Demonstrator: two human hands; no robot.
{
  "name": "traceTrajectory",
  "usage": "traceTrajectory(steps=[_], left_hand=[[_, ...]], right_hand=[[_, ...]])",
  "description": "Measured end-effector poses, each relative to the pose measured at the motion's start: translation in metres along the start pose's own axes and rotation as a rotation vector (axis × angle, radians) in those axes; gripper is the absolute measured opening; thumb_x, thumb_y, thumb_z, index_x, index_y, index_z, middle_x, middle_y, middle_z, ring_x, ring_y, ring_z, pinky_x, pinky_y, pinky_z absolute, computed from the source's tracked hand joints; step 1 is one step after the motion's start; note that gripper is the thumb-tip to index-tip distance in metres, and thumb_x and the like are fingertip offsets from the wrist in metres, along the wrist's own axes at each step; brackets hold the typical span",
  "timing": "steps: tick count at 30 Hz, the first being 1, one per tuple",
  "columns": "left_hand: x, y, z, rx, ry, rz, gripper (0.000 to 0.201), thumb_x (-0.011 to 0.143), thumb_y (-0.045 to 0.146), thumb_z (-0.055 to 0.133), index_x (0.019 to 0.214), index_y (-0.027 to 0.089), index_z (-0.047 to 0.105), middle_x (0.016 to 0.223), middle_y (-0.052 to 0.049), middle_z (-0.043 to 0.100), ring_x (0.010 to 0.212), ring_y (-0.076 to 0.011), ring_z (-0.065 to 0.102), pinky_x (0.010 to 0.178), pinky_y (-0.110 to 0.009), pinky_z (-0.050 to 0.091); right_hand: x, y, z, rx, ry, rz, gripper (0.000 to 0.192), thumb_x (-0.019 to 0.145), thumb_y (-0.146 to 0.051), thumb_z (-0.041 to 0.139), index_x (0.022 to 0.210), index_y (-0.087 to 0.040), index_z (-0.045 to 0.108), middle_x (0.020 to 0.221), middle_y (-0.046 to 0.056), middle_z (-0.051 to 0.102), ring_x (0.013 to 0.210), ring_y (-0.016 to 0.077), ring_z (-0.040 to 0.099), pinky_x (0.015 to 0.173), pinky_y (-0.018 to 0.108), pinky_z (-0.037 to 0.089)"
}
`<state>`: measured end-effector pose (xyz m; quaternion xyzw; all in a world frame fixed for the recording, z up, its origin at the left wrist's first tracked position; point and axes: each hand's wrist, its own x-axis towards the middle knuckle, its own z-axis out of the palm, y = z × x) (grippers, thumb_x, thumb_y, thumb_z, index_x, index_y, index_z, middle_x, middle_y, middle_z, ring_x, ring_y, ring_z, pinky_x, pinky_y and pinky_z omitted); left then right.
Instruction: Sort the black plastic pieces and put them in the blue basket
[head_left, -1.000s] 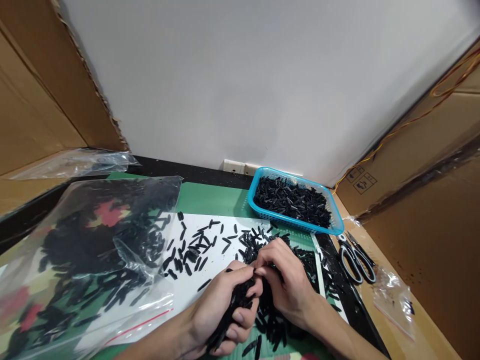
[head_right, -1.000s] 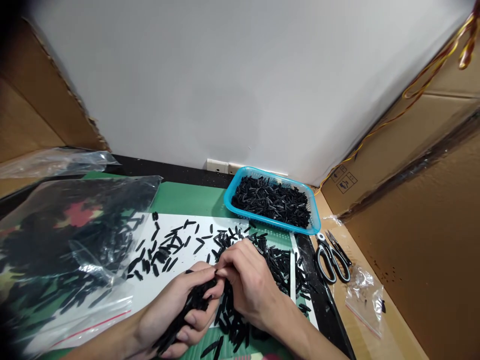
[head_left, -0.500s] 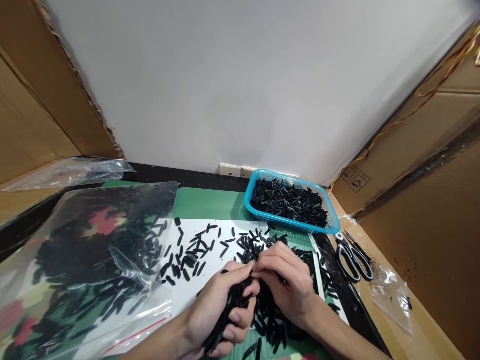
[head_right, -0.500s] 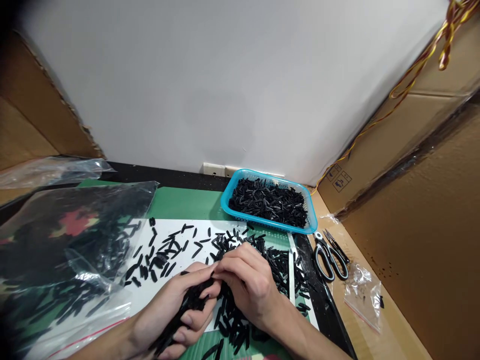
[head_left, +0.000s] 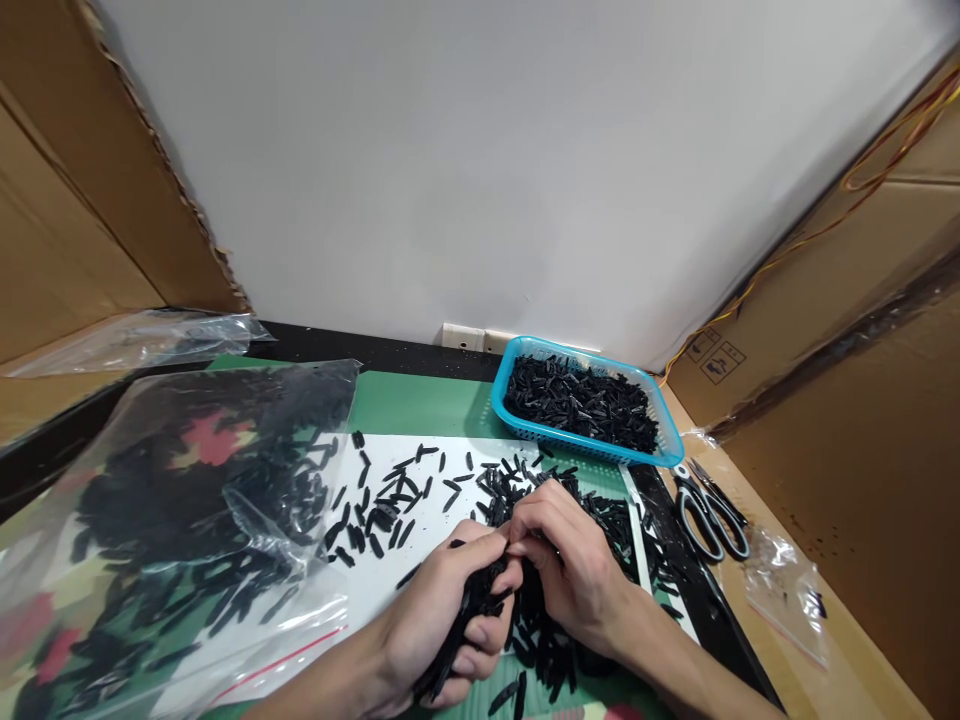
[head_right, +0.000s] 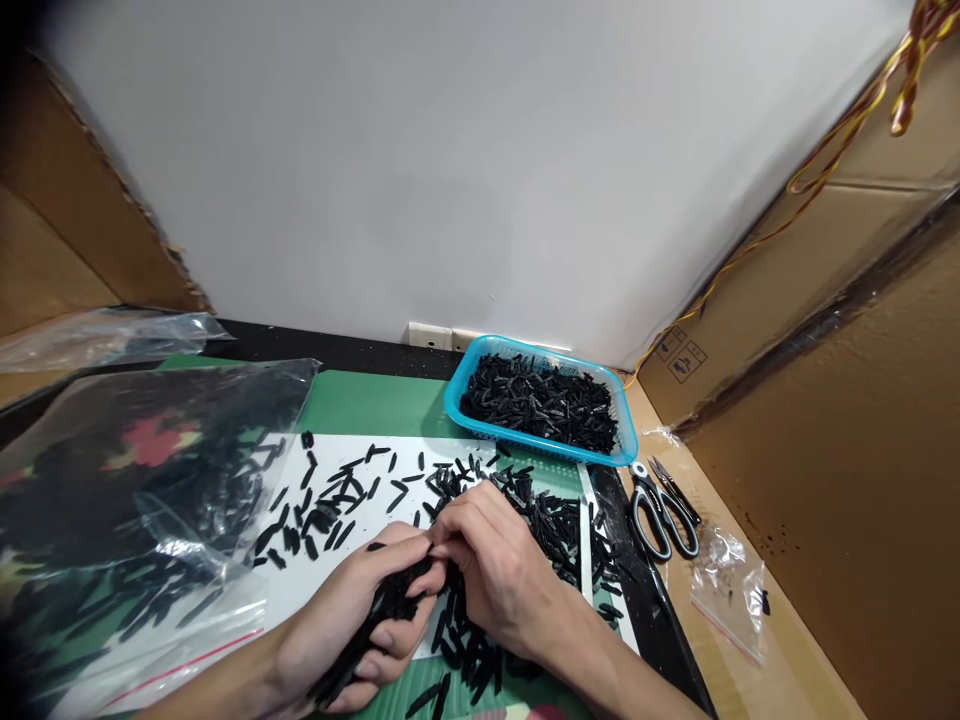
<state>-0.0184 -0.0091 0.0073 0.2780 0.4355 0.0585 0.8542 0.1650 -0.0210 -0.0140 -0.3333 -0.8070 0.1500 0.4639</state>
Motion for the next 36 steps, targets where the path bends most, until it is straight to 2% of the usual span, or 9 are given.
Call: traceTrajectory(steps=[6, 13, 17, 20, 23, 27, 31, 36], left_hand=[[0.003, 0.004, -0.006, 0.013, -0.007, -0.004, 0.058, 0.073, 0.078, 0.061, 0.076, 0.025, 0.037, 0.050, 0.008, 0.034, 0.040, -0.0058, 0.021, 0.031, -0.012, 0.015], [0.002, 0.007, -0.005, 0.054, -0.009, 0.031, 0.059, 0.072, 0.078, 0.062, 0.073, 0.024, 0.037, 0.047, 0.009, 0.033, 0.039, -0.0050, 0.022, 0.032, -0.011, 0.014], [0.005, 0.002, 0.000, 0.060, -0.033, 0.223, 0.062, 0.079, 0.080, 0.063, 0.075, 0.024, 0.039, 0.047, 0.009, 0.036, 0.039, -0.0041, 0.022, 0.031, -0.011, 0.017], [0.006, 0.003, 0.001, 0.010, 0.042, 0.391, 0.059, 0.084, 0.077, 0.065, 0.076, 0.024, 0.040, 0.048, 0.010, 0.038, 0.038, -0.0033, 0.020, 0.031, -0.011, 0.018], [0.002, 0.010, 0.000, -0.097, 0.096, 0.475, 0.054, 0.089, 0.070, 0.064, 0.075, 0.023, 0.041, 0.048, 0.009, 0.037, 0.038, -0.0043, 0.022, 0.031, -0.010, 0.017], [-0.006, 0.017, -0.004, -0.179, -0.073, 0.412, 0.050, 0.094, 0.065, 0.060, 0.074, 0.023, 0.042, 0.047, 0.009, 0.036, 0.036, -0.0062, 0.021, 0.026, -0.013, 0.020], [-0.008, 0.013, -0.006, -0.187, -0.258, 0.317, 0.048, 0.098, 0.063, 0.056, 0.073, 0.023, 0.043, 0.045, 0.008, 0.035, 0.036, -0.0069, 0.022, 0.026, -0.013, 0.021], [-0.007, 0.007, -0.006, -0.181, -0.428, 0.287, 0.047, 0.102, 0.059, 0.051, 0.073, 0.022, 0.046, 0.045, 0.008, 0.036, 0.035, -0.0070, 0.024, 0.027, -0.013, 0.025]], right_hand=[[-0.002, 0.002, -0.003, 0.019, -0.075, -0.005, 0.017, 0.104, -0.004, 0.046, 0.102, -0.020, 0.051, 0.093, 0.005, 0.059, 0.087, 0.0180, 0.053, 0.077, 0.031, 0.048], [-0.001, 0.000, -0.003, 0.001, -0.060, -0.044, 0.018, 0.104, -0.003, 0.047, 0.101, -0.020, 0.050, 0.093, 0.005, 0.059, 0.086, 0.0184, 0.052, 0.076, 0.031, 0.047], [0.002, -0.002, -0.006, -0.056, -0.060, -0.058, 0.018, 0.104, -0.003, 0.046, 0.101, -0.020, 0.050, 0.092, 0.006, 0.060, 0.085, 0.0190, 0.052, 0.075, 0.031, 0.047], [0.002, -0.003, -0.007, -0.088, -0.046, -0.078, 0.017, 0.104, -0.003, 0.046, 0.102, -0.019, 0.052, 0.092, 0.007, 0.061, 0.084, 0.0192, 0.052, 0.074, 0.032, 0.048], [0.002, -0.002, -0.006, -0.068, 0.001, -0.086, 0.017, 0.104, -0.003, 0.048, 0.103, -0.019, 0.054, 0.092, 0.006, 0.061, 0.084, 0.0184, 0.053, 0.075, 0.031, 0.049], [0.000, 0.000, -0.007, -0.048, 0.061, -0.072, 0.017, 0.103, -0.002, 0.054, 0.105, -0.018, 0.058, 0.094, 0.006, 0.064, 0.086, 0.0171, 0.056, 0.077, 0.030, 0.050], [0.002, -0.001, -0.013, -0.070, 0.073, -0.075, 0.018, 0.102, -0.001, 0.054, 0.107, -0.018, 0.060, 0.096, 0.007, 0.067, 0.087, 0.0177, 0.058, 0.079, 0.031, 0.050], [0.005, -0.003, -0.019, -0.060, 0.086, -0.054, 0.015, 0.102, -0.005, 0.052, 0.107, -0.017, 0.060, 0.094, 0.007, 0.065, 0.085, 0.0188, 0.058, 0.077, 0.032, 0.051]])
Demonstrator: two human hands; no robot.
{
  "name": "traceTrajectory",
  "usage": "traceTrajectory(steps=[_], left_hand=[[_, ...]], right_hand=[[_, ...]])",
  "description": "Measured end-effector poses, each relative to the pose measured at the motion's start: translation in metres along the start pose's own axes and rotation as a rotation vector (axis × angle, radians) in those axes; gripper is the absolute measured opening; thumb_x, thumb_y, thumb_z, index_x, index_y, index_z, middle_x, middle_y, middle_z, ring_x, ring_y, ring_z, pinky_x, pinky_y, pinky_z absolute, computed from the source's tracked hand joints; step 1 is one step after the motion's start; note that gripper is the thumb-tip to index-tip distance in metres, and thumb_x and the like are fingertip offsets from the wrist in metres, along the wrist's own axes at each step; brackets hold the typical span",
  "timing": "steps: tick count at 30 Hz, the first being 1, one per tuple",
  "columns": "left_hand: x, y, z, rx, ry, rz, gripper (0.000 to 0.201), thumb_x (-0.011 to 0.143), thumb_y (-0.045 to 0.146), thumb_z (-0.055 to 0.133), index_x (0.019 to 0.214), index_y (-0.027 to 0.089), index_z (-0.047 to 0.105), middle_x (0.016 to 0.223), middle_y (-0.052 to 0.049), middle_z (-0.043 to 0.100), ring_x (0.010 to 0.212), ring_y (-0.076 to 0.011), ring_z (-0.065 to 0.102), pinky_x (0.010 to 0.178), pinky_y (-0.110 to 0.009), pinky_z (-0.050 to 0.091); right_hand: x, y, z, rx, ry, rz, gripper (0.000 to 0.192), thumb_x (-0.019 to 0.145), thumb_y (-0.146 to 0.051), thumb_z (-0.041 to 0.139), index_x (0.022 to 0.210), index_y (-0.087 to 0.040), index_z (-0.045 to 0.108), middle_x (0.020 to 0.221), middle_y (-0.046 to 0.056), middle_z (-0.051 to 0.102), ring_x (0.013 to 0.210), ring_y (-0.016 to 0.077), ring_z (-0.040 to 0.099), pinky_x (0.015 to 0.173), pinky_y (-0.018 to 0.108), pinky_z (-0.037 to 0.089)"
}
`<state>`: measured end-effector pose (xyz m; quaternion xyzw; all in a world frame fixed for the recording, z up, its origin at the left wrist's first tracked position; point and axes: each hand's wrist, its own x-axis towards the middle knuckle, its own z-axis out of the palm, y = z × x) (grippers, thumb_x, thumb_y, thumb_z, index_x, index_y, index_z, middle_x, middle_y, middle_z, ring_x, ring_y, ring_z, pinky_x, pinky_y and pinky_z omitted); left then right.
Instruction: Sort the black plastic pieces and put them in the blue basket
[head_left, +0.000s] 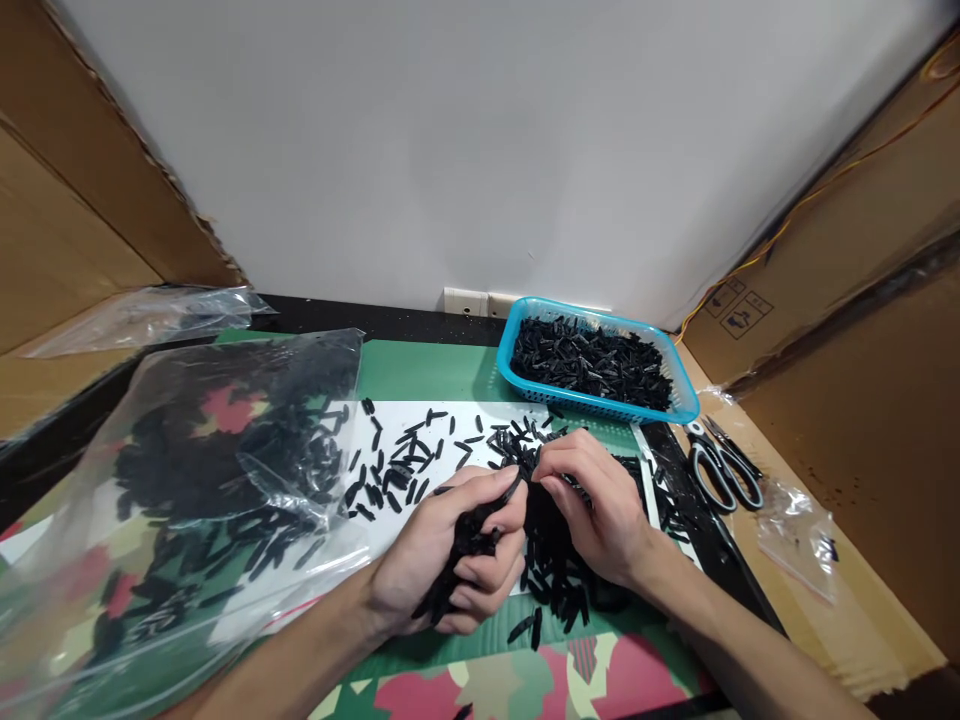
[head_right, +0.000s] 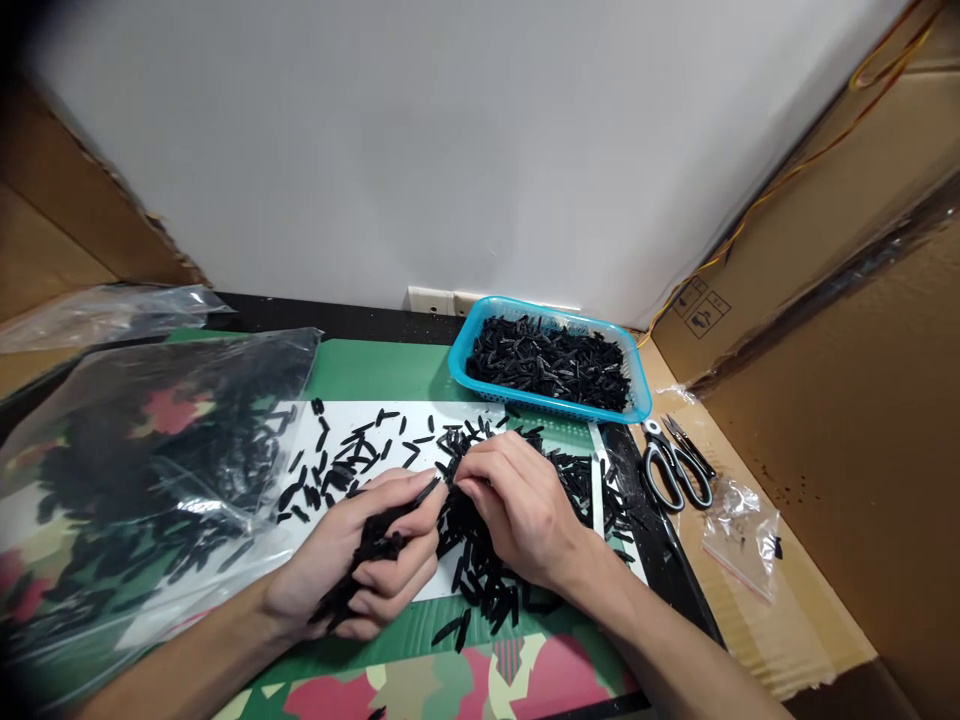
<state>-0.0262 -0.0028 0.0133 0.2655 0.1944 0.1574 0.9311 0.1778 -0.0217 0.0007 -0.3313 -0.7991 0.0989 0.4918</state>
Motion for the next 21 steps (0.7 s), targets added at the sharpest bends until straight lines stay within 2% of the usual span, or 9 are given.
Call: traceTrajectory(steps=[6, 11, 15, 18, 21], left_hand=[[-0.0001, 0.0025, 0.0030, 0.000, -0.088, 0.032, 0.045, 0.107, 0.049, 0.041, 0.072, 0.021, 0.045, 0.045, 0.007, 0.036, 0.035, -0.0070, 0.025, 0.028, -0.014, 0.027], [-0.0005, 0.0029, 0.0033, -0.008, -0.139, 0.018, 0.043, 0.108, 0.047, 0.041, 0.073, 0.021, 0.046, 0.045, 0.007, 0.036, 0.034, -0.0075, 0.025, 0.030, -0.014, 0.028], [-0.0015, 0.0036, 0.0055, -0.001, -0.101, 0.004, 0.043, 0.106, 0.047, 0.044, 0.072, 0.021, 0.046, 0.044, 0.007, 0.035, 0.034, -0.0077, 0.025, 0.029, -0.014, 0.026], [-0.0017, 0.0040, 0.0069, -0.005, -0.065, 0.007, 0.043, 0.104, 0.048, 0.049, 0.070, 0.021, 0.046, 0.043, 0.007, 0.035, 0.034, -0.0073, 0.024, 0.029, -0.014, 0.026], [-0.0005, 0.0027, 0.0055, -0.003, -0.046, 0.004, 0.045, 0.103, 0.051, 0.052, 0.069, 0.021, 0.046, 0.042, 0.007, 0.035, 0.033, -0.0067, 0.023, 0.028, -0.014, 0.026]], right_hand=[[-0.0007, -0.0016, -0.0012, -0.010, 0.050, -0.009, 0.015, 0.098, -0.005, 0.065, 0.102, -0.018, 0.061, 0.089, 0.006, 0.067, 0.083, 0.0184, 0.061, 0.075, 0.032, 0.053], [-0.0014, -0.0025, -0.0028, -0.004, 0.090, -0.030, 0.015, 0.099, -0.003, 0.064, 0.101, -0.017, 0.066, 0.087, 0.007, 0.072, 0.080, 0.0183, 0.066, 0.072, 0.032, 0.055], [0.0000, -0.0038, -0.0044, -0.015, 0.052, -0.019, 0.019, 0.101, -0.003, 0.058, 0.110, -0.015, 0.069, 0.097, 0.011, 0.077, 0.087, 0.0196, 0.071, 0.076, 0.033, 0.059], [0.0008, -0.0062, -0.0045, 0.019, 0.049, -0.003, 0.015, 0.100, -0.007, 0.065, 0.110, -0.017, 0.070, 0.096, 0.011, 0.078, 0.088, 0.0205, 0.073, 0.077, 0.034, 0.061], [0.0001, -0.0098, -0.0032, 0.039, 0.091, -0.021, 0.015, 0.098, -0.009, 0.068, 0.109, -0.018, 0.072, 0.092, 0.009, 0.077, 0.081, 0.0197, 0.072, 0.071, 0.034, 0.061]])
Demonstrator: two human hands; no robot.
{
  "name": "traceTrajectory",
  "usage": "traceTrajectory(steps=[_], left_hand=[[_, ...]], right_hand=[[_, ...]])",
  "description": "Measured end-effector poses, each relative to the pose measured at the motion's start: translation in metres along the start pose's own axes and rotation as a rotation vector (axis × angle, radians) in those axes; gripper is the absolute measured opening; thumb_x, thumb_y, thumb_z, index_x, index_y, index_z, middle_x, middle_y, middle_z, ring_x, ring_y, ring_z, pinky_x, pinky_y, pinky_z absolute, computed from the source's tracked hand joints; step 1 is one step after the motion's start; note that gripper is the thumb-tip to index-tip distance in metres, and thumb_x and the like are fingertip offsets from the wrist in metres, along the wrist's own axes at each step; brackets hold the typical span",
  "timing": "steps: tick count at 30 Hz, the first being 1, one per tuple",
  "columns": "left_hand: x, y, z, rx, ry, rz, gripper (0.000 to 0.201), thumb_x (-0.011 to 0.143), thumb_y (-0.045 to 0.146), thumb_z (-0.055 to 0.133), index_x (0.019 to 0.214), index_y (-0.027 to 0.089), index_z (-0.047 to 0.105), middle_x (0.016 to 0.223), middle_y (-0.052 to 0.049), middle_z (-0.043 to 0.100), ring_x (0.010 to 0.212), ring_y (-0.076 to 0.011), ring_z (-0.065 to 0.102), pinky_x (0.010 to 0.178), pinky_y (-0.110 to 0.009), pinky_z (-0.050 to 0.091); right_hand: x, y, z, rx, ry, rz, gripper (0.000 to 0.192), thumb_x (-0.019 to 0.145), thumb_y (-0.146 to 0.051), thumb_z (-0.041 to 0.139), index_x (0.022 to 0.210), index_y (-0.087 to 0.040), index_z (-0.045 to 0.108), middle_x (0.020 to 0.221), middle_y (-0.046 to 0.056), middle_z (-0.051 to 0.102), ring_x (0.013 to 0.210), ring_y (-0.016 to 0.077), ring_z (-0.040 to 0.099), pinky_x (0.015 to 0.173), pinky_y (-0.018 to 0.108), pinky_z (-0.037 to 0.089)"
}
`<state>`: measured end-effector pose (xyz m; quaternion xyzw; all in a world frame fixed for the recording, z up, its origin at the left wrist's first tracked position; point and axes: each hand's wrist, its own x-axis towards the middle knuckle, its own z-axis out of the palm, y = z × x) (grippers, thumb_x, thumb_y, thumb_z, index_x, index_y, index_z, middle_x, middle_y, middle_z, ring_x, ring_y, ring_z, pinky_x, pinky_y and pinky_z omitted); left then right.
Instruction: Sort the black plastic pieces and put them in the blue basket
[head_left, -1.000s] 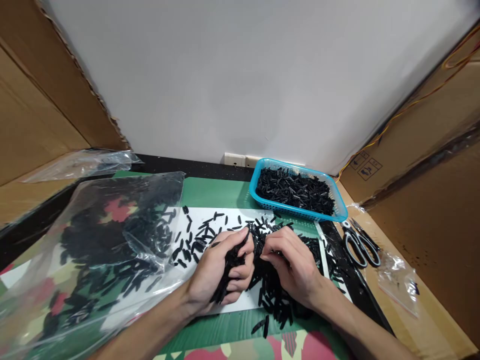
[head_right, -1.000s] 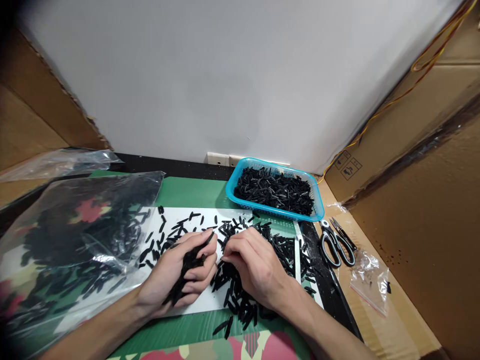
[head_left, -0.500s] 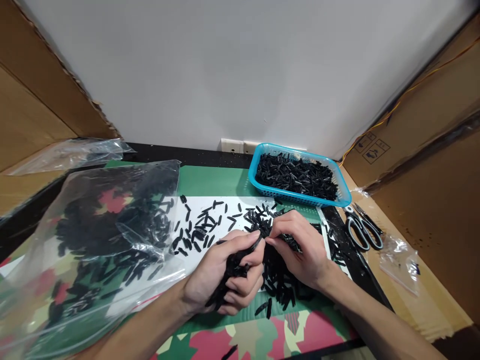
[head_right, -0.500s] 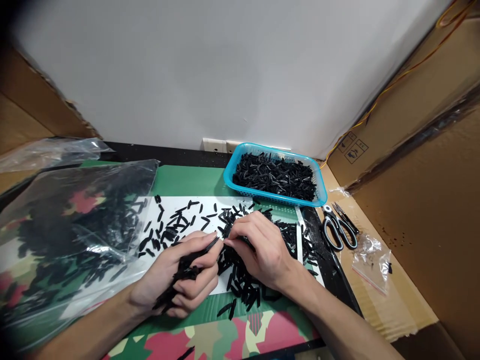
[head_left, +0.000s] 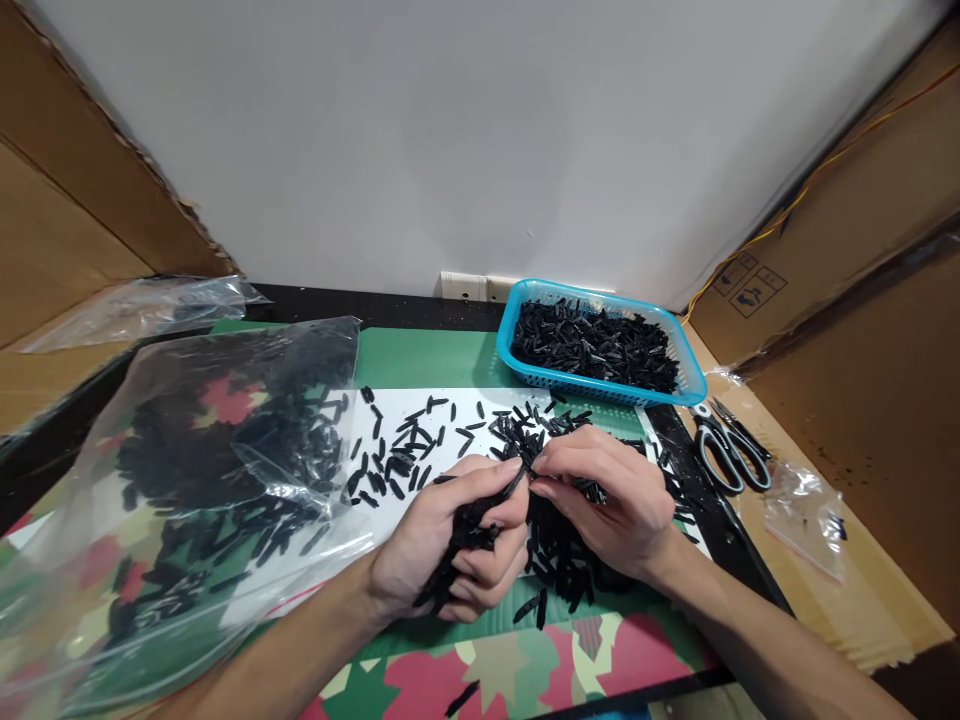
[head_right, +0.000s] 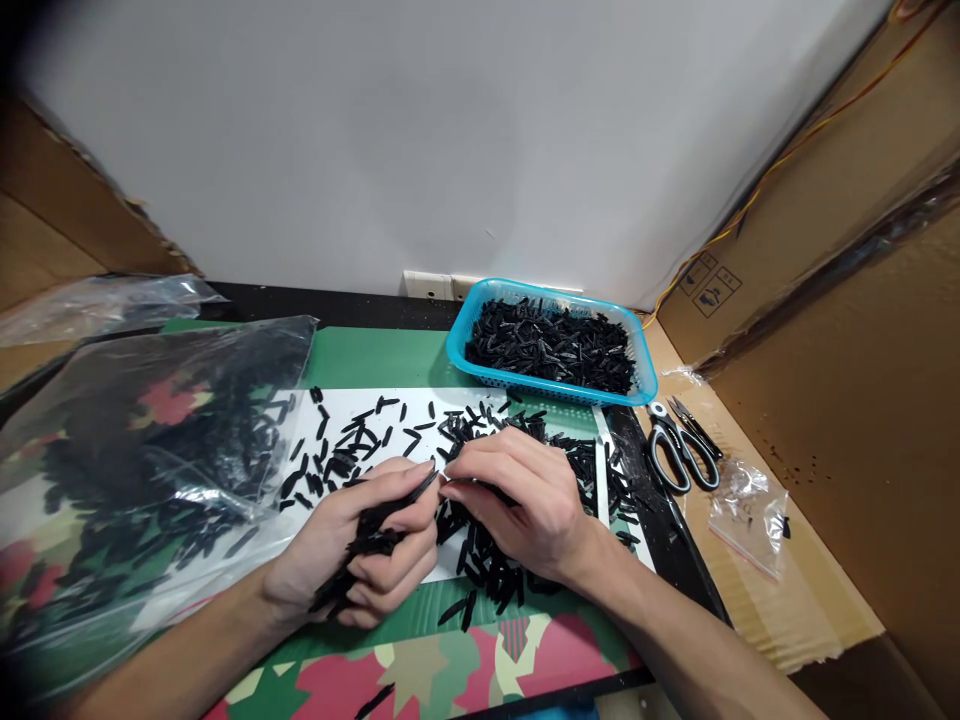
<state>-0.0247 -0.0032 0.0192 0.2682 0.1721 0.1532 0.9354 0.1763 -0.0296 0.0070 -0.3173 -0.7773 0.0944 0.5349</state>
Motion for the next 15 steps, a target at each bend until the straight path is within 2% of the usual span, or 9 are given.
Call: traceTrajectory(steps=[4, 8, 15], left_hand=[[0.0021, -0.0035, -0.0046, 0.064, 0.048, -0.076, 0.053, 0.100, 0.062, 0.052, 0.067, 0.022, 0.043, 0.043, 0.007, 0.035, 0.032, -0.0060, 0.024, 0.027, -0.014, 0.022], [0.0027, -0.0049, -0.0069, 0.131, 0.118, -0.182, 0.059, 0.094, 0.074, 0.053, 0.069, 0.022, 0.041, 0.045, 0.006, 0.037, 0.035, -0.0049, 0.025, 0.029, -0.012, 0.018], [0.0033, -0.0039, -0.0065, 0.182, 0.172, -0.133, 0.058, 0.096, 0.074, 0.050, 0.071, 0.023, 0.041, 0.044, 0.007, 0.037, 0.034, -0.0057, 0.025, 0.030, -0.013, 0.019]], right_hand=[[-0.0029, -0.0052, 0.0037, 0.015, 0.023, -0.001, 0.016, 0.097, -0.005, 0.068, 0.106, -0.018, 0.073, 0.089, 0.009, 0.075, 0.076, 0.0181, 0.069, 0.065, 0.032, 0.058], [-0.0044, -0.0051, 0.0070, 0.042, 0.007, 0.058, 0.015, 0.098, -0.004, 0.066, 0.103, -0.017, 0.072, 0.087, 0.008, 0.073, 0.077, 0.0174, 0.068, 0.066, 0.031, 0.058], [0.0005, 0.0025, 0.0072, 0.138, -0.078, 0.206, 0.002, 0.101, -0.018, 0.069, 0.103, -0.018, 0.069, 0.097, 0.009, 0.073, 0.091, 0.0194, 0.069, 0.080, 0.033, 0.058]])
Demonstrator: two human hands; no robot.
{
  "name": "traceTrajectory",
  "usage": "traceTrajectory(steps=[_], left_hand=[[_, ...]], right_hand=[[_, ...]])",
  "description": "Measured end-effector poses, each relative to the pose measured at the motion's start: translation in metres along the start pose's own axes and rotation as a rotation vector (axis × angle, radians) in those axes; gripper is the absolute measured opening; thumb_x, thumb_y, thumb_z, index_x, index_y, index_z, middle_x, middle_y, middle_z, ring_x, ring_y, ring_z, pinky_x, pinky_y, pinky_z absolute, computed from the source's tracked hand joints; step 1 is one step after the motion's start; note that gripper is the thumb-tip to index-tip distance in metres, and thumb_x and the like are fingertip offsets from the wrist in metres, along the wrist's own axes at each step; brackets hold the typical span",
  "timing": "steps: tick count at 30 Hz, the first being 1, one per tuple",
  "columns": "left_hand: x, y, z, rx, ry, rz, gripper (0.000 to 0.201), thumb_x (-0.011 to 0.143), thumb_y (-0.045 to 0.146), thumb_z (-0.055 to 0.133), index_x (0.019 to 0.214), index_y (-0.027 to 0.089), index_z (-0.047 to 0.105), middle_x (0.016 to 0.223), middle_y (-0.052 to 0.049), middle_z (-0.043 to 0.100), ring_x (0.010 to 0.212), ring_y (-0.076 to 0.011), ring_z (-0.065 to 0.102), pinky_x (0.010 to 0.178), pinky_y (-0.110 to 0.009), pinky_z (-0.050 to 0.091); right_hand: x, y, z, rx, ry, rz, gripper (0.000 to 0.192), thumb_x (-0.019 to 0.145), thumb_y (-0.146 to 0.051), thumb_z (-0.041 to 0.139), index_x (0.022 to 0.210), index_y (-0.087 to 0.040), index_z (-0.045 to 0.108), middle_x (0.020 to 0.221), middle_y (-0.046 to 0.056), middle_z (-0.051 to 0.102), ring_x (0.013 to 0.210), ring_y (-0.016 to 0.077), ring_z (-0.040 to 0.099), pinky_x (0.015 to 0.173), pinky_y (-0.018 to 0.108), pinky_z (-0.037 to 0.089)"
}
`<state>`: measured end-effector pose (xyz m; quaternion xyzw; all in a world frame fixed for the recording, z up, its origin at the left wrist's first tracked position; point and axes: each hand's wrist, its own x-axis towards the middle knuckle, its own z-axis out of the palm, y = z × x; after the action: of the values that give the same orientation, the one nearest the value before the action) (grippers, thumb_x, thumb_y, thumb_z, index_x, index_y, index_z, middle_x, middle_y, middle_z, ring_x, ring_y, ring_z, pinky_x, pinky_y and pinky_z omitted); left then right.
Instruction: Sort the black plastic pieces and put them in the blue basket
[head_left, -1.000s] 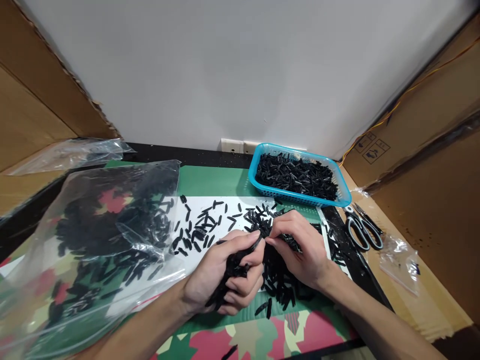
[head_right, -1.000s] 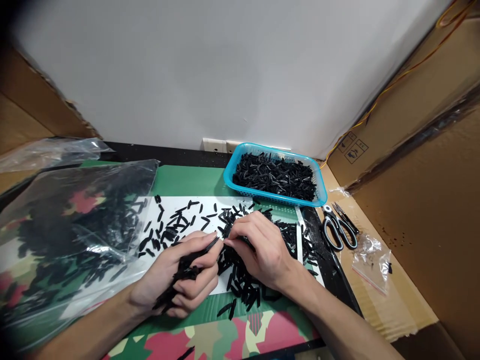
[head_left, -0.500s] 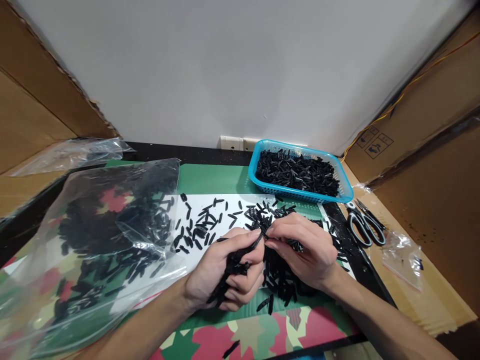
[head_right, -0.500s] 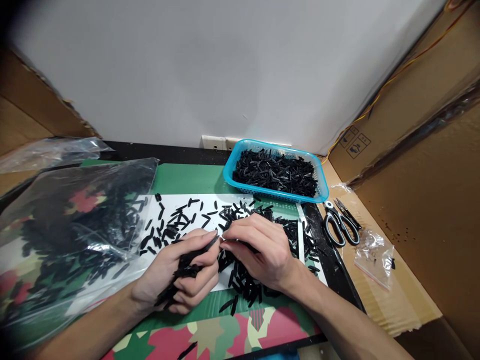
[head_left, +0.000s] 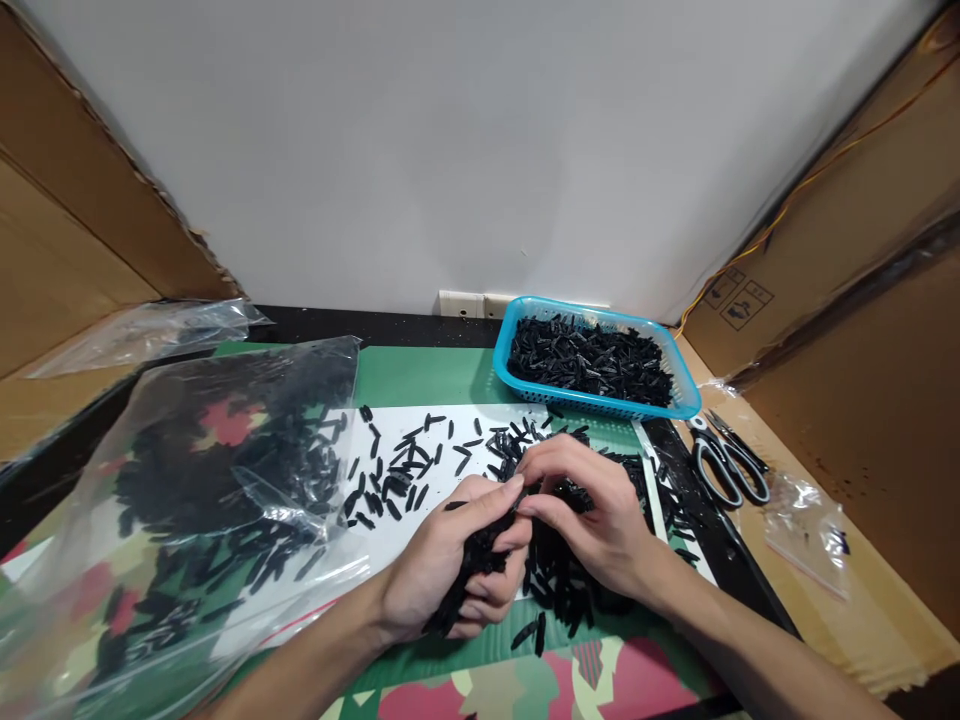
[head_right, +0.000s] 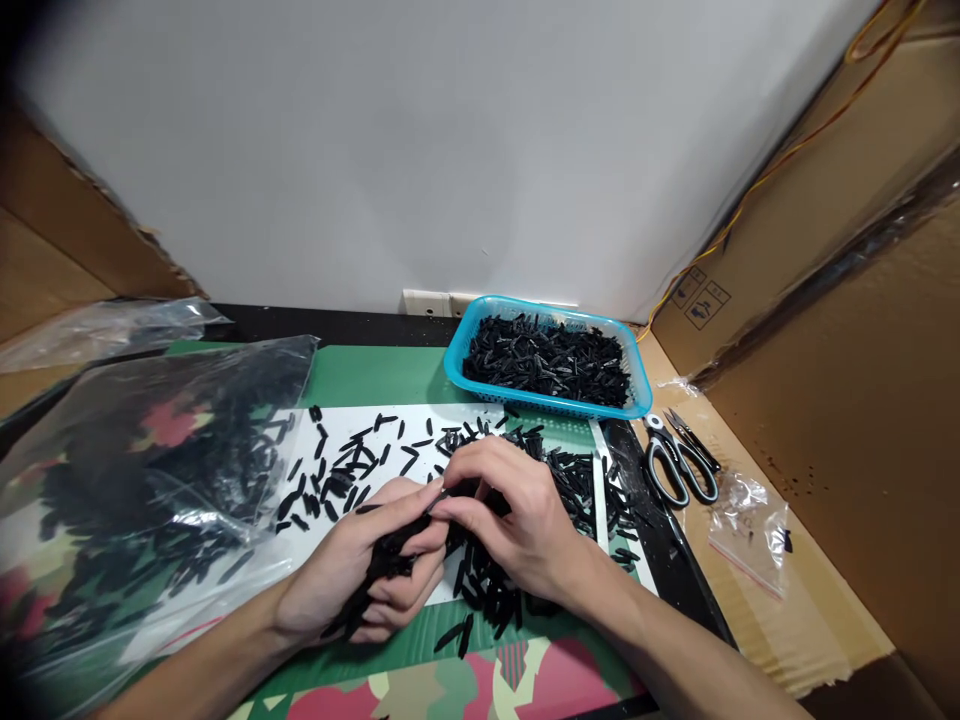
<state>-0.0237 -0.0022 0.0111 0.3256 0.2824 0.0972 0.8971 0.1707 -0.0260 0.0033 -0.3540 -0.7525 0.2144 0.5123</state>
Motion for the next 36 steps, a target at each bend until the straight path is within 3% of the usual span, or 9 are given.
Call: traceTrajectory(steps=[4, 8, 12, 15, 17, 20, 23, 30, 36], left_hand=[[0.001, 0.000, -0.001, 0.004, 0.026, 0.009, 0.057, 0.098, 0.073, 0.045, 0.072, 0.023, 0.042, 0.044, 0.007, 0.037, 0.034, -0.0062, 0.024, 0.029, -0.013, 0.019], [-0.002, 0.001, 0.000, -0.006, -0.053, 0.127, 0.050, 0.104, 0.062, 0.043, 0.073, 0.023, 0.043, 0.045, 0.007, 0.037, 0.035, -0.0072, 0.026, 0.029, -0.014, 0.021], [-0.004, 0.002, 0.002, -0.038, -0.141, 0.202, 0.047, 0.107, 0.054, 0.038, 0.073, 0.023, 0.043, 0.044, 0.007, 0.035, 0.034, -0.0081, 0.025, 0.029, -0.015, 0.022], [-0.003, 0.003, 0.003, -0.034, -0.160, 0.198, 0.047, 0.107, 0.054, 0.038, 0.072, 0.023, 0.042, 0.044, 0.007, 0.035, 0.034, -0.0082, 0.025, 0.028, -0.015, 0.021], [-0.002, 0.002, 0.003, 0.001, -0.145, 0.174, 0.049, 0.106, 0.057, 0.039, 0.071, 0.023, 0.042, 0.044, 0.007, 0.035, 0.034, -0.0084, 0.026, 0.028, -0.015, 0.020], [0.000, 0.002, 0.005, 0.100, -0.003, 0.137, 0.048, 0.104, 0.059, 0.043, 0.072, 0.023, 0.043, 0.046, 0.006, 0.038, 0.036, -0.0073, 0.024, 0.029, -0.015, 0.017], [0.002, 0.001, 0.007, 0.198, 0.116, 0.087, 0.048, 0.102, 0.062, 0.046, 0.074, 0.023, 0.042, 0.048, 0.006, 0.037, 0.039, -0.0069, 0.024, 0.033, -0.015, 0.016], [0.005, -0.007, 0.014, 0.292, 0.106, 0.048, 0.041, 0.091, 0.056, 0.067, 0.072, 0.022, 0.052, 0.048, 0.006, 0.039, 0.041, -0.0094, 0.028, 0.038, -0.022, 0.021], [0.005, -0.014, 0.014, 0.370, 0.173, 0.194, 0.022, 0.086, 0.034, 0.073, 0.070, 0.022, 0.062, 0.055, 0.003, 0.046, 0.056, -0.0165, 0.045, 0.049, -0.025, 0.034]], right_hand=[[0.001, 0.002, 0.000, -0.041, 0.034, -0.046, 0.005, 0.100, -0.017, 0.070, 0.096, -0.019, 0.067, 0.089, 0.006, 0.072, 0.083, 0.0181, 0.068, 0.076, 0.032, 0.057], [0.001, 0.011, -0.010, -0.207, 0.222, -0.096, 0.012, 0.098, -0.011, 0.070, 0.099, -0.022, 0.066, 0.086, 0.003, 0.072, 0.076, 0.0172, 0.068, 0.070, 0.031, 0.057], [0.008, 0.024, -0.036, -0.536, 0.424, -0.202, 0.020, 0.092, -0.006, 0.073, 0.102, -0.023, 0.069, 0.089, 0.003, 0.074, 0.081, 0.0202, 0.070, 0.076, 0.036, 0.057], [0.014, 0.032, -0.061, -0.710, 0.637, -0.154, 0.015, 0.092, -0.012, 0.076, 0.102, -0.022, 0.071, 0.091, 0.004, 0.075, 0.081, 0.0215, 0.069, 0.078, 0.038, 0.055], [0.016, 0.037, -0.074, -0.836, 0.653, -0.095, 0.010, 0.095, -0.016, 0.074, 0.102, -0.022, 0.074, 0.095, 0.006, 0.077, 0.089, 0.0247, 0.070, 0.086, 0.044, 0.054], [0.017, 0.041, -0.079, -0.927, 0.477, 0.051, 0.010, 0.097, -0.023, 0.071, 0.105, -0.023, 0.077, 0.117, 0.010, 0.077, 0.113, 0.0333, 0.067, 0.101, 0.058, 0.048], [0.016, 0.034, -0.066, -0.730, 0.289, 0.089, 0.014, 0.099, -0.027, 0.069, 0.110, -0.024, 0.078, 0.131, 0.011, 0.072, 0.125, 0.0332, 0.062, 0.107, 0.060, 0.048], [0.010, -0.009, -0.022, 0.061, -0.210, 0.114, 0.015, 0.102, -0.020, 0.067, 0.113, -0.023, 0.078, 0.119, 0.009, 0.076, 0.113, 0.0238, 0.070, 0.100, 0.043, 0.058], [0.010, -0.013, -0.021, 0.187, -0.419, 0.106, 0.012, 0.103, -0.018, 0.067, 0.103, -0.022, 0.078, 0.112, 0.007, 0.075, 0.108, 0.0215, 0.070, 0.098, 0.041, 0.059]])
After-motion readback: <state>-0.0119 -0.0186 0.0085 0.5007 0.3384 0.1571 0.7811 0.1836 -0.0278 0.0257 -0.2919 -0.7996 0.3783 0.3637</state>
